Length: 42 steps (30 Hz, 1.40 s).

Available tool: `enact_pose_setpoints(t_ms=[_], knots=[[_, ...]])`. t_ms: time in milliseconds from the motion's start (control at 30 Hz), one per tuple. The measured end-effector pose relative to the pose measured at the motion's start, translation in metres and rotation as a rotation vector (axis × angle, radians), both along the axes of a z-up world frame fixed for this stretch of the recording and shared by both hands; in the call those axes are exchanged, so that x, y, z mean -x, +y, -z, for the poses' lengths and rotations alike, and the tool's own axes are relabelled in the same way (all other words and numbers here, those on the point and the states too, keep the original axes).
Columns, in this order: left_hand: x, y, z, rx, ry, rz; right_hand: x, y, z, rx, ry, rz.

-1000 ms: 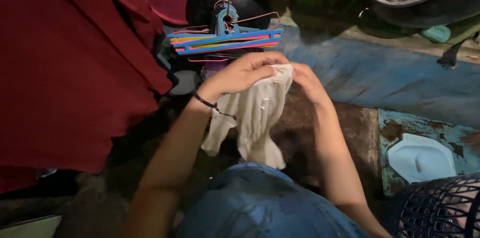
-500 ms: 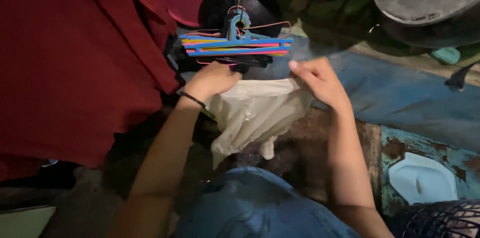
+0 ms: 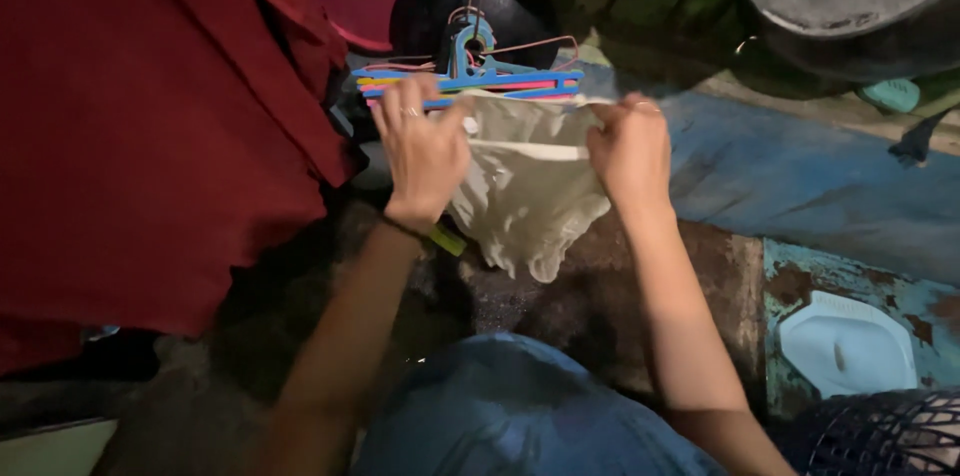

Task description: Hanging various items of clothing, including shirts and blouses, onto plastic hangers in a laundry or bathroom area.

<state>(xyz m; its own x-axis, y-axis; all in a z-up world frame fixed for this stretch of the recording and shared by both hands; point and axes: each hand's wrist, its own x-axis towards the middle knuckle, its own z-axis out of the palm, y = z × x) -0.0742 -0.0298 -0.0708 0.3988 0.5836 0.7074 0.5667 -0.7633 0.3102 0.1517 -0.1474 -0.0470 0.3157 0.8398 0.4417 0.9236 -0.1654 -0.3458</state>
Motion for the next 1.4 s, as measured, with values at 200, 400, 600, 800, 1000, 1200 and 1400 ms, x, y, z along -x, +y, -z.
enact_pose_setpoints(t_ms=[200,400,600,800,1000,1200,1400], knots=[[-0.012,0.041,0.078,0.978,0.380,0.330,-0.017,0.006,0.041,0.288,-0.195,0.244],[-0.005,0.005,0.016,-0.001,-0.101,0.130,-0.026,-0.001,0.053,-0.001,-0.178,0.276],[0.003,0.030,0.081,0.708,0.361,-0.016,-0.034,0.010,0.095,0.519,0.123,0.258],[0.011,0.070,0.153,0.663,-0.256,0.217,-0.031,0.024,0.101,0.346,0.284,0.022],[0.042,0.049,0.076,1.265,-1.103,0.832,-0.045,0.052,0.131,0.329,1.165,-0.437],[0.040,0.034,0.051,1.343,-1.268,0.871,0.026,0.086,0.188,0.642,0.531,-0.638],[0.052,0.066,0.097,0.955,-0.911,0.780,0.060,0.098,0.244,0.741,1.156,-0.555]])
